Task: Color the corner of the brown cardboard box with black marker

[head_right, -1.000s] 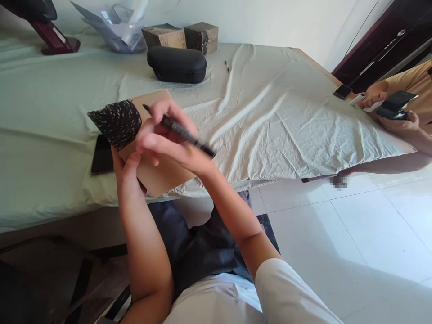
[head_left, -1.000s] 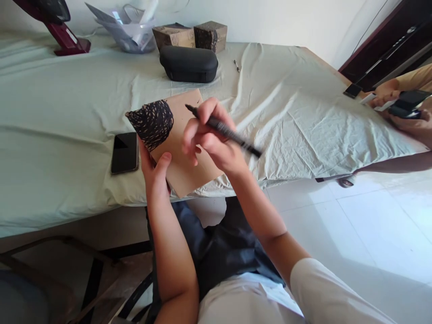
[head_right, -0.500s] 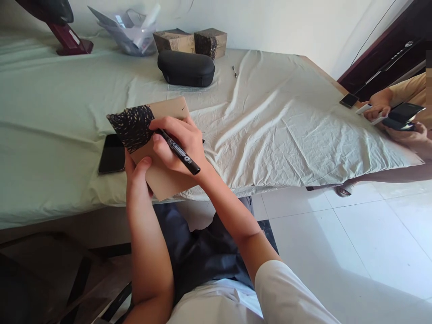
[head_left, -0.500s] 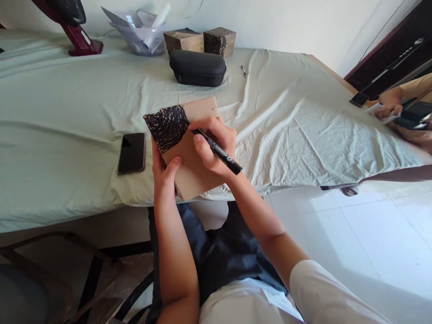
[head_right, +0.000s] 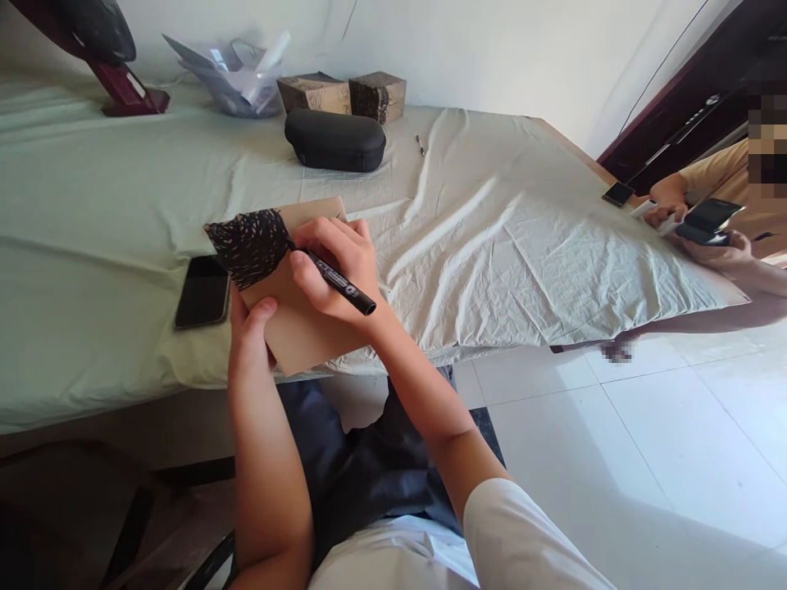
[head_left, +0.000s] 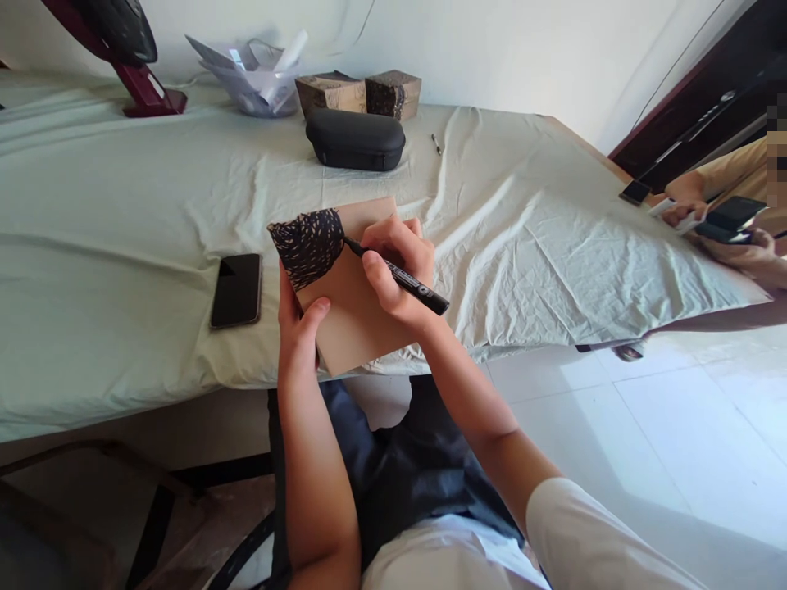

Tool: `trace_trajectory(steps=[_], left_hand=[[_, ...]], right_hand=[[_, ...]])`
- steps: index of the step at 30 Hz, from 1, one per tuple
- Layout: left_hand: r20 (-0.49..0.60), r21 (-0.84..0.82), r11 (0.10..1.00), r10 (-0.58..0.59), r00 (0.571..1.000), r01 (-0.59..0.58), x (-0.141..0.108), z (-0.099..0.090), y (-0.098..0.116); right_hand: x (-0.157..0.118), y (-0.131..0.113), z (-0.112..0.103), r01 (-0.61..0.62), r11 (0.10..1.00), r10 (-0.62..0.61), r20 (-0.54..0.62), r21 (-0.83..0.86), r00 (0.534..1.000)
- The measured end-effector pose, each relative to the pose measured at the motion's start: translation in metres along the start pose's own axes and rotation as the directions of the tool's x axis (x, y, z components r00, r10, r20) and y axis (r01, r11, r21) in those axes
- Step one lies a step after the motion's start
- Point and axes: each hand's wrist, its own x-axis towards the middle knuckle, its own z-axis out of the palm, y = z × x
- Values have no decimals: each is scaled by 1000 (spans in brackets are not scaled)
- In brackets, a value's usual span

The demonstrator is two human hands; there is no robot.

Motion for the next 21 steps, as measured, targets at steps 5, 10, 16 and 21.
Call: trace_trajectory(steps=[5, 10, 16, 21], left_hand=[[-17, -13, 1000, -26, 1000, 26, -3, 6, 8], [0, 11, 999, -39, 999, 39, -3, 6, 9], [21, 28, 1000, -6, 1000, 5, 0, 1, 1], [32, 38, 999, -5, 999, 4, 0, -3, -2]], right_hand=[[-2, -3, -1, -47, 996, 48, 22, -69, 999], [-1, -4, 3, 8, 998, -9, -14, -63, 1000], [2, -5, 2, 41, 998, -42, -16, -47, 999], [-2, 1, -1, -21, 988, 23, -12, 153, 1000]])
